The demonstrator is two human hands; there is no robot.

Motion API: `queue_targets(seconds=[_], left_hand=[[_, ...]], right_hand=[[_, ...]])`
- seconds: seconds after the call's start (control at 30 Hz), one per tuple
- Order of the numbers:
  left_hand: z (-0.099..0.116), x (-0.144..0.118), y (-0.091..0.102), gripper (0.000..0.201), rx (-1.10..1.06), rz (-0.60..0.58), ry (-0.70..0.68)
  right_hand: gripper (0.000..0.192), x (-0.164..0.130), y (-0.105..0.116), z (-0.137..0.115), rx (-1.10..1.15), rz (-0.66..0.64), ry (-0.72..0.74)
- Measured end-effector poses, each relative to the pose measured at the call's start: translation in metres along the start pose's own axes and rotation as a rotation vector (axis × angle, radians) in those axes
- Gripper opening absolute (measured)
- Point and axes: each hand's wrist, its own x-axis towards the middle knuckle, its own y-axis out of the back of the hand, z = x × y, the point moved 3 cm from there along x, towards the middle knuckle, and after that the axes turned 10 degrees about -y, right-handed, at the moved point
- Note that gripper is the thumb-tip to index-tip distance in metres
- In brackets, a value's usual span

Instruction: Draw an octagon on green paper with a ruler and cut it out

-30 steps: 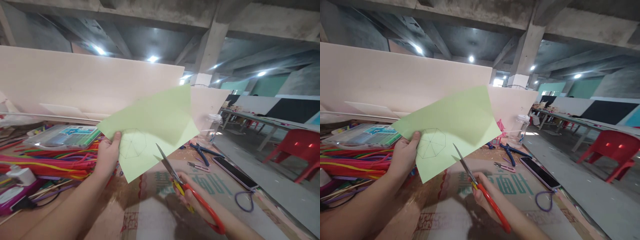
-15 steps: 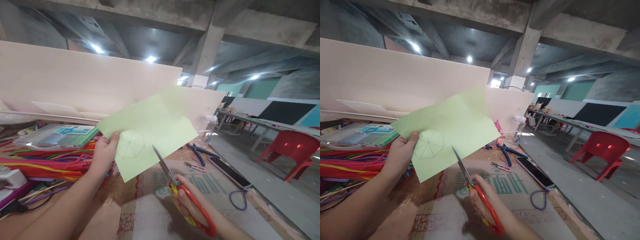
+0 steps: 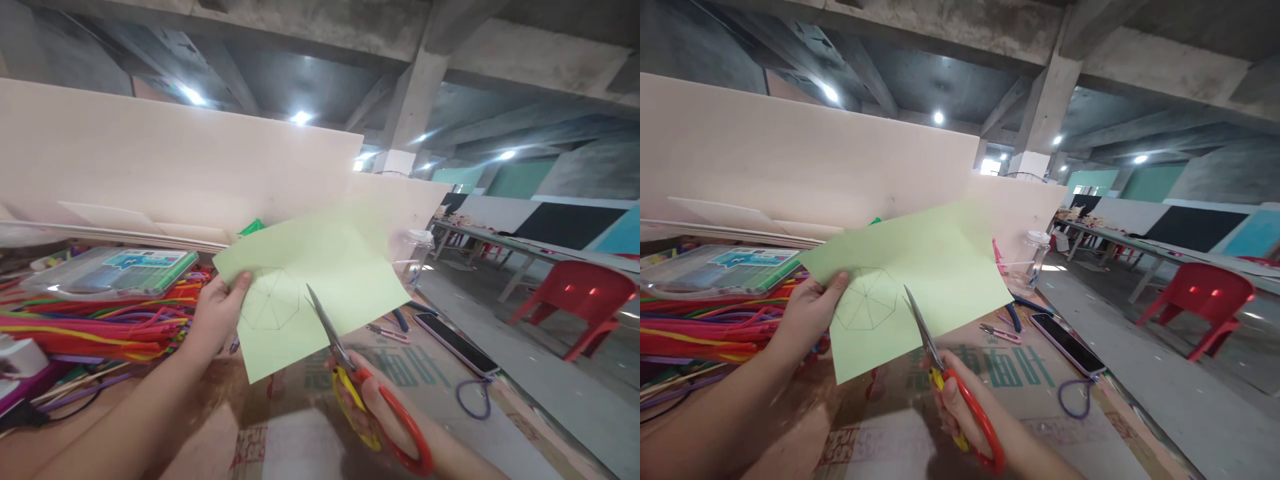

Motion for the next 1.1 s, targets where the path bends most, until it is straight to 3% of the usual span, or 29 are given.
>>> queue_targets(seconds=[0.1, 0.67, 0.83, 1.1], left_hand=[[-0.002, -0.005, -0.004, 0.023, 0.052, -0.093, 0.019], [-0.021, 0.000, -0.010, 0.031, 0.036, -0.224, 0.061], [-0.031, -0.004, -0.012, 0.030, 0.065, -0.315, 0.077], [-0.044, 0.003, -0.002, 0.033, 0.110, -0.397, 0.110]], right_hand=[[0.074, 0.002, 0.001, 0.001, 0.054, 0.018, -0.013], [0.063, 0.005, 0.000, 0.010, 0.076, 0.083, -0.001], [0.071, 0.012, -0.004, 0.003, 0.095, -0.019, -0.083], [0.077, 0.030, -0.002, 0.007, 0.111, 0.063, -0.258]])
